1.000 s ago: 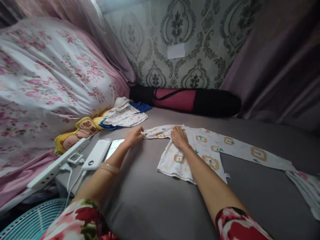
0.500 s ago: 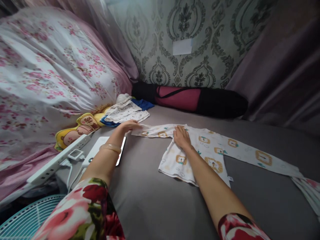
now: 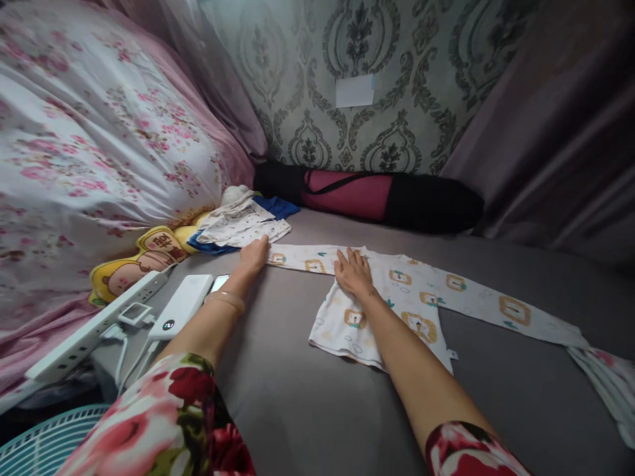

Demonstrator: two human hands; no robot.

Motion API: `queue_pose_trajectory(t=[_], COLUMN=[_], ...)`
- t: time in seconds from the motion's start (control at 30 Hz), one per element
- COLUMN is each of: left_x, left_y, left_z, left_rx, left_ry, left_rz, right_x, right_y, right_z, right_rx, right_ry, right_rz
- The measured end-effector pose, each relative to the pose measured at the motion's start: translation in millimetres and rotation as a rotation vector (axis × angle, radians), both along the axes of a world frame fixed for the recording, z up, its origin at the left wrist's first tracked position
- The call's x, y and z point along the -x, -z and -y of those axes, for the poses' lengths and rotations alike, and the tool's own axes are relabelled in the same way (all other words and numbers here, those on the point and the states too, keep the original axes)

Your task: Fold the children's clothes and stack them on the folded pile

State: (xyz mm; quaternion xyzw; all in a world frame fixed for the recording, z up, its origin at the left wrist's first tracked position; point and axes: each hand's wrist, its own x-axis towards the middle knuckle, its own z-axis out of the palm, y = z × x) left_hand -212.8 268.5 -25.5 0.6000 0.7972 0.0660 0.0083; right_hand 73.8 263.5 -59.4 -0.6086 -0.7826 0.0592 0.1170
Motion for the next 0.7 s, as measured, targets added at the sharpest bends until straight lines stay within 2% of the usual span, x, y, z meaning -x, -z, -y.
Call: queue_pose_trajectory(t=[0.17,0.23,0.3,0.4,0.5,0.53,0.6,0.7], left_x=[-8.0,-13.0,-25.0,-64.3,-122.8,-141.7,-171.0,-185.8], left_y=[3.3,-0.1,-4.3,-5.2,7.0,13.2,25.7,37.1], left_z=[-1.7,-3.7,-5.1,-5.3,-3.5,-2.8,-1.5,0.9], left_rx=[0.077,0.045,-0.032,-0.146,-0.212,-0.217,-0.167,-0.07], left_ry=[-0.041,-0.067,-0.028,0.198,0.554,0.608,0.639,0.637], left_rz=[-0.088,-0.126,-0.188,-0.17,0.064,0.137,0.22,0.249], right_x=[1.6,2.1,2.5,2.3,1.0,0.3,-1.1,-2.1], right_y=[-2.0,-1.7,-1.1,-1.1,-2.9,-3.9,-5.7,-6.8], right_z=[1.0,0.9,0.5,0.2,0.6,0.9,1.5,2.0], right_rx=[0.011,0.013,0.024,0.025,0.037,0.054,0.092,0.113], right_ry=[0.018,0.015,0.015,0.022,0.015,0.005,-0.019,-0.03], right_rz=[-0.008,-0.013,-0.015,-0.013,0.008,0.028,0.087,0.145])
